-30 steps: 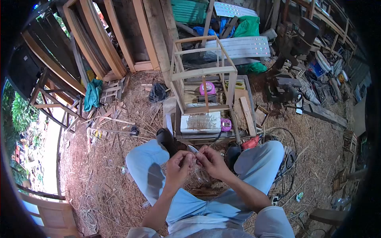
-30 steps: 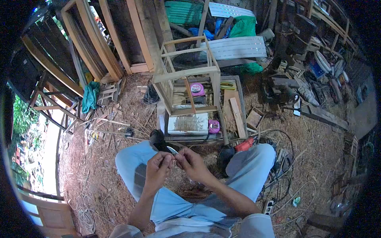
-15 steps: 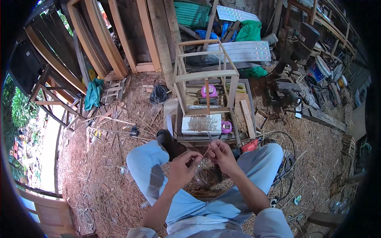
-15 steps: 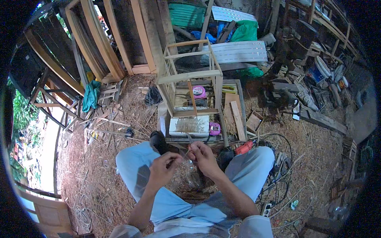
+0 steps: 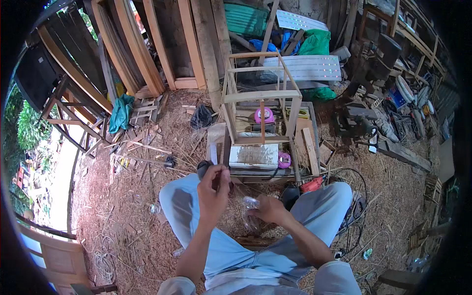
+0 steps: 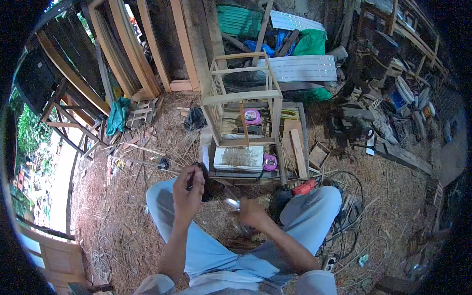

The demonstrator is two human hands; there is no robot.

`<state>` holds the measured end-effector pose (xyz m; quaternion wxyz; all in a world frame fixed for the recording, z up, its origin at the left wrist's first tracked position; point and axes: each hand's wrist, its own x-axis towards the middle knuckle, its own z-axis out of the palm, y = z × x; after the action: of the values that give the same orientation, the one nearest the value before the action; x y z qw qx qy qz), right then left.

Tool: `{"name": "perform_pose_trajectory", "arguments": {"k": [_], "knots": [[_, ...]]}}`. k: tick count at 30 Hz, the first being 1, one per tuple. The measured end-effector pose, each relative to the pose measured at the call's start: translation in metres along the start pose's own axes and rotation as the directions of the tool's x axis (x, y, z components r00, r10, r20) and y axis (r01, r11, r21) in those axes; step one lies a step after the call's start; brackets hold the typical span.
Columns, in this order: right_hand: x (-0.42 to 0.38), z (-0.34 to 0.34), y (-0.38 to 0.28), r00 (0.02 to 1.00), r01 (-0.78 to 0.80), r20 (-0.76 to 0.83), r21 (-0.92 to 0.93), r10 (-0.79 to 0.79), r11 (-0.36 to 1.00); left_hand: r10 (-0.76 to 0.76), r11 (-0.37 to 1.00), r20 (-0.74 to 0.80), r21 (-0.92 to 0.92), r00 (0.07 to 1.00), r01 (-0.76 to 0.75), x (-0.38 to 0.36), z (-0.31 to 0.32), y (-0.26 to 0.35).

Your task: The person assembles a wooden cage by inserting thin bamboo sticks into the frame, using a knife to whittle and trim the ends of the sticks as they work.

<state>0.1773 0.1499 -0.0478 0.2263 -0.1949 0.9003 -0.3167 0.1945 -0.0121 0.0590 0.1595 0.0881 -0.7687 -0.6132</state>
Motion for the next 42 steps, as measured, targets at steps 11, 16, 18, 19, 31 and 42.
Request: {"name": "perform_pose_trajectory", "arguments": {"k": [11,16,18,19,31,42], "knots": [[-0.005,-0.049,-0.011,0.882,0.457,-0.437,0.705,-0.176,0.542,-0.211,0.915,0.437,-0.227,0.875,0.334,-0.014,0.021,-0.023],[-0.007,-0.055,-0.005,0.932,0.313,-0.363,0.774,-0.02,0.551,-0.269,0.908,0.463,-0.171,0.845,0.383,-0.028,0.015,-0.019],[-0.007,-0.067,0.011,0.913,0.328,-0.407,0.789,0.041,0.519,-0.341,0.914,0.488,-0.03,0.804,0.405,-0.037,0.0,-0.02],[-0.006,-0.075,0.019,0.891,0.349,-0.445,0.799,0.09,0.49,-0.34,0.914,0.5,-0.024,0.797,0.405,-0.044,-0.004,-0.026],[-0.029,-0.094,0.007,0.928,0.035,0.11,0.926,-0.357,0.376,-0.291,0.955,0.281,0.022,0.914,0.297,-0.046,0.009,-0.025],[-0.019,-0.07,-0.012,0.908,0.103,0.108,0.88,-0.405,0.464,-0.195,0.978,0.302,-0.017,0.933,0.21,-0.066,0.008,-0.02]]}}
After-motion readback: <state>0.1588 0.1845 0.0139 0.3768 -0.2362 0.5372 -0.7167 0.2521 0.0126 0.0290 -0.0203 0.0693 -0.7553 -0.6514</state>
